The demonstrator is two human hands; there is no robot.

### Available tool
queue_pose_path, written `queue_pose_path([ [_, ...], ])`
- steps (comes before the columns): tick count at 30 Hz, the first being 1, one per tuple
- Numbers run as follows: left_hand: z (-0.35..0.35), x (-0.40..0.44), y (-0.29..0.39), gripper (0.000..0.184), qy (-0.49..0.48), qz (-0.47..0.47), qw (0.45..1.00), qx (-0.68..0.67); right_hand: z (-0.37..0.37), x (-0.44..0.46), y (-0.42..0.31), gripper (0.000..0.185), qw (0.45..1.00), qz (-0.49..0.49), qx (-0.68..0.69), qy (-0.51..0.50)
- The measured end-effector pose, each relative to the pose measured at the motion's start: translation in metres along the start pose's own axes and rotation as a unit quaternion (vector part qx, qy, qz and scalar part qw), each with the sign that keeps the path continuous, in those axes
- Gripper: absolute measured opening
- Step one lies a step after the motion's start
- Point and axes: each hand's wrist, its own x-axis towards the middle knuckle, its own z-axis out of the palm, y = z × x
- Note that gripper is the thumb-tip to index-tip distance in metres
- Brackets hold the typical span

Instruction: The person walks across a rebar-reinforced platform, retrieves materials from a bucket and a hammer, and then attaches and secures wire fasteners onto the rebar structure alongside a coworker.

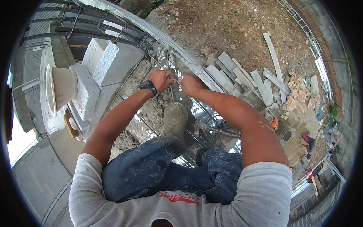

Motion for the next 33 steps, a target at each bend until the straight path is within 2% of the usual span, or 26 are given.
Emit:
queue_pose_path([
  [7,0.002,-0.002,0.004,0.027,0.011,-0.001,1.0,0.014,-0.001,0.002,-0.001,0.032,1.0,-0.011,0.005,0.006],
  [10,0.004,0.0,-0.002,0.027,0.011,0.004,1.0,-0.002,0.004,0.0,0.007,0.027,0.998,-0.046,-0.032,0.011],
  [16,0.007,0.0,-0.004,0.027,0.011,0.012,1.0,0.006,0.01,0.006,0.026,0.029,0.999,-0.042,-0.024,0.005],
  [19,0.01,0.0,-0.007,0.025,0.014,0.02,1.0,0.007,0.019,0.014,0.03,0.028,0.996,-0.062,0.01,0.063],
  [22,0.013,-0.005,-0.008,0.024,0.03,0.029,0.999,0.01,0.014,0.01,0.021,0.029,0.999,-0.012,0.013,0.036],
  [28,0.017,-0.015,-0.018,0.025,0.047,0.038,0.998,-0.036,0.014,0.004,0.013,0.03,1.0,-0.001,0.009,0.024],
  [31,0.015,-0.017,-0.02,0.025,0.047,0.034,0.997,-0.049,0.016,0.0,0.016,0.028,0.999,-0.026,0.011,0.016],
  [33,0.016,-0.019,-0.022,0.026,0.052,0.037,0.996,-0.055,0.016,-0.003,0.021,0.026,0.997,-0.078,0.016,-0.001],
])
